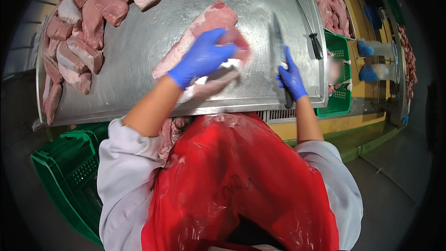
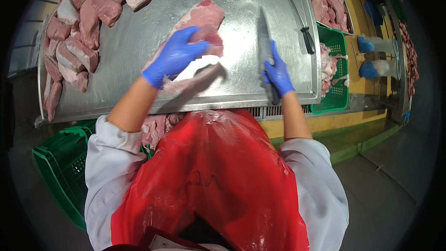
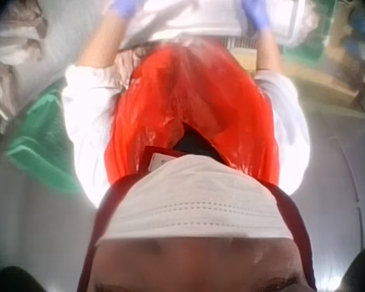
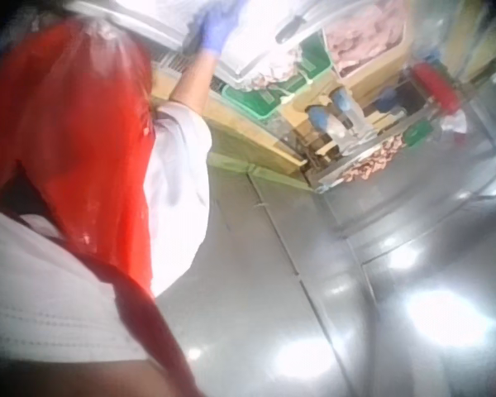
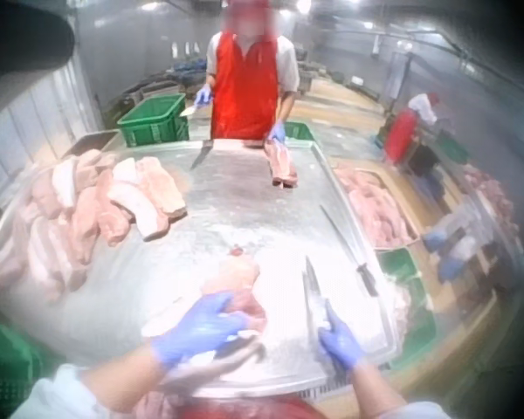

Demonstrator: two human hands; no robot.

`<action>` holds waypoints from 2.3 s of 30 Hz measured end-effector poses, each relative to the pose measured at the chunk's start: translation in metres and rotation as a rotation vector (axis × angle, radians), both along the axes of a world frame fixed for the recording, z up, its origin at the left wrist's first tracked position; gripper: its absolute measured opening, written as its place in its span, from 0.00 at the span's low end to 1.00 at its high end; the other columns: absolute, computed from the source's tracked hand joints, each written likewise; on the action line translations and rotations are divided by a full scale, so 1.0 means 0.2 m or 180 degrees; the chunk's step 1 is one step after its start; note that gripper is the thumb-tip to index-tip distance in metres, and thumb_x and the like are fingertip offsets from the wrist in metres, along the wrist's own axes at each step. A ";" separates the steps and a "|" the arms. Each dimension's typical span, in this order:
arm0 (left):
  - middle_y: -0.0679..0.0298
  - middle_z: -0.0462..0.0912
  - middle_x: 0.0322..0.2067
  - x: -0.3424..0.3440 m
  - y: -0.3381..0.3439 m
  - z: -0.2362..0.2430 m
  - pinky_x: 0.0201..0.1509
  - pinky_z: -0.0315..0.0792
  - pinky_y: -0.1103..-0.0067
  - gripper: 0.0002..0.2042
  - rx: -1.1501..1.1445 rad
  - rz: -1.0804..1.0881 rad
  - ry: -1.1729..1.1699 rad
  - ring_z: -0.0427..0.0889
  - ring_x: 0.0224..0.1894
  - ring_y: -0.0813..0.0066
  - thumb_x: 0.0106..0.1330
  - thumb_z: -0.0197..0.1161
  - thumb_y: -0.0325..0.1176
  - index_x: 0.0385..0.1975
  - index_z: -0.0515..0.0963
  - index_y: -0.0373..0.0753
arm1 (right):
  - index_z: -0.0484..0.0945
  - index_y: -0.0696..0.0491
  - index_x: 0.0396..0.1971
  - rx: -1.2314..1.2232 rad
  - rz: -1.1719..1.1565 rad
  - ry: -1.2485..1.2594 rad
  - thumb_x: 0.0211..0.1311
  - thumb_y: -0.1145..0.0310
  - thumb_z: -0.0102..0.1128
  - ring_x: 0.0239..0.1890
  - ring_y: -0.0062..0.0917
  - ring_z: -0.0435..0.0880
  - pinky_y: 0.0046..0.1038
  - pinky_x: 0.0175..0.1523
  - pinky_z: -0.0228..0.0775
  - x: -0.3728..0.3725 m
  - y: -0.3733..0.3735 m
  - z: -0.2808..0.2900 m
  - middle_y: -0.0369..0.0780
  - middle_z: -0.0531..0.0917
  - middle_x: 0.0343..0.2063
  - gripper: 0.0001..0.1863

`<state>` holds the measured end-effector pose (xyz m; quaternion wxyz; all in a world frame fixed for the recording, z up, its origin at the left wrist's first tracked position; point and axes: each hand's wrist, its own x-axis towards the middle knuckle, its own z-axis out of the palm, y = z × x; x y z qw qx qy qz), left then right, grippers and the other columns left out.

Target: The person uses a knife to trim fat and cut large pieces of raw meat into smaller portions on a stainless steel table. Trimmed fat is placed into a green crate, and cut meat pieces are stacked on the table.

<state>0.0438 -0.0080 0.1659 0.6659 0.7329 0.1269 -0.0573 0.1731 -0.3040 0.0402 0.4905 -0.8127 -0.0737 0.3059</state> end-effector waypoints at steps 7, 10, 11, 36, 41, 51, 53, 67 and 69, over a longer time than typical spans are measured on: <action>0.57 0.81 0.30 0.19 0.06 -0.04 0.41 0.75 0.78 0.13 0.2282 -0.0500 -0.0219 0.80 0.35 0.81 0.63 0.62 0.34 0.39 0.78 0.30 | 0.48 0.31 0.77 0.0259 -0.0630 -0.0283 0.67 0.78 0.53 0.19 0.16 0.77 0.21 0.20 0.71 0.04 -0.56 0.01 0.39 0.82 0.31 0.44; 0.59 0.82 0.28 0.44 -0.14 0.07 0.40 0.74 0.75 0.13 0.1261 -0.0280 0.0044 0.81 0.32 0.74 0.61 0.61 0.35 0.36 0.80 0.30 | 0.47 0.32 0.77 0.0021 -0.0533 -0.0502 0.67 0.77 0.54 0.19 0.17 0.79 0.24 0.21 0.74 0.05 -0.58 0.09 0.38 0.81 0.22 0.44; 0.60 0.83 0.28 0.51 -0.22 0.07 0.41 0.74 0.74 0.13 0.0770 -0.0053 0.0019 0.80 0.31 0.72 0.59 0.61 0.36 0.34 0.80 0.31 | 0.47 0.32 0.77 0.0013 -0.0449 -0.0534 0.66 0.77 0.54 0.19 0.17 0.79 0.24 0.22 0.75 0.05 -0.57 0.13 0.38 0.81 0.22 0.44; 0.65 0.80 0.31 0.12 -0.23 -0.58 0.35 0.73 0.77 0.13 0.0291 0.2538 0.0064 0.77 0.33 0.79 0.68 0.62 0.37 0.42 0.80 0.33 | 0.40 0.34 0.77 -0.1743 0.2275 -0.1068 0.67 0.70 0.48 0.34 0.57 0.84 0.54 0.44 0.74 0.20 -0.54 -0.12 0.59 0.84 0.31 0.43; 0.71 0.79 0.35 -0.89 -0.05 -0.37 0.35 0.70 0.81 0.09 0.0719 0.3115 0.0480 0.74 0.34 0.84 0.70 0.61 0.34 0.42 0.79 0.36 | 0.47 0.33 0.77 -0.0308 0.1857 -0.1449 0.67 0.71 0.48 0.28 0.49 0.85 0.45 0.37 0.77 0.26 -0.57 -0.24 0.52 0.86 0.29 0.40; 0.35 0.76 0.55 -1.60 0.29 -0.83 0.60 0.73 0.65 0.29 0.2220 0.2611 0.1675 0.79 0.59 0.49 0.67 0.64 0.43 0.60 0.67 0.28 | 0.48 0.37 0.77 0.0429 0.2440 0.0007 0.70 0.65 0.47 0.18 0.25 0.79 0.30 0.27 0.77 0.16 1.13 -0.05 0.42 0.79 0.19 0.37; 0.46 0.83 0.40 -1.25 0.35 -0.92 0.50 0.74 0.69 0.19 0.2397 0.3156 0.1510 0.82 0.44 0.61 0.69 0.63 0.40 0.47 0.74 0.28 | 0.48 0.38 0.77 0.0138 0.2429 0.0322 0.69 0.65 0.47 0.18 0.25 0.79 0.29 0.26 0.76 0.15 1.28 -0.09 0.42 0.79 0.19 0.37; 0.52 0.82 0.32 -0.67 0.47 -1.48 0.46 0.74 0.69 0.15 0.1411 0.4408 -0.0111 0.80 0.36 0.62 0.76 0.47 0.38 0.37 0.77 0.33 | 0.41 0.36 0.78 -0.0634 0.2721 -0.0552 0.68 0.66 0.50 0.28 0.36 0.87 0.35 0.43 0.79 -0.18 0.99 -0.04 0.52 0.86 0.30 0.42; 0.53 0.82 0.32 -0.67 0.42 -1.42 0.46 0.74 0.69 0.15 0.1450 0.4447 -0.0108 0.80 0.36 0.62 0.76 0.47 0.39 0.37 0.77 0.33 | 0.42 0.37 0.78 -0.0499 0.2496 0.0341 0.69 0.69 0.49 0.28 0.39 0.88 0.36 0.40 0.79 -0.31 0.84 0.12 0.53 0.86 0.31 0.41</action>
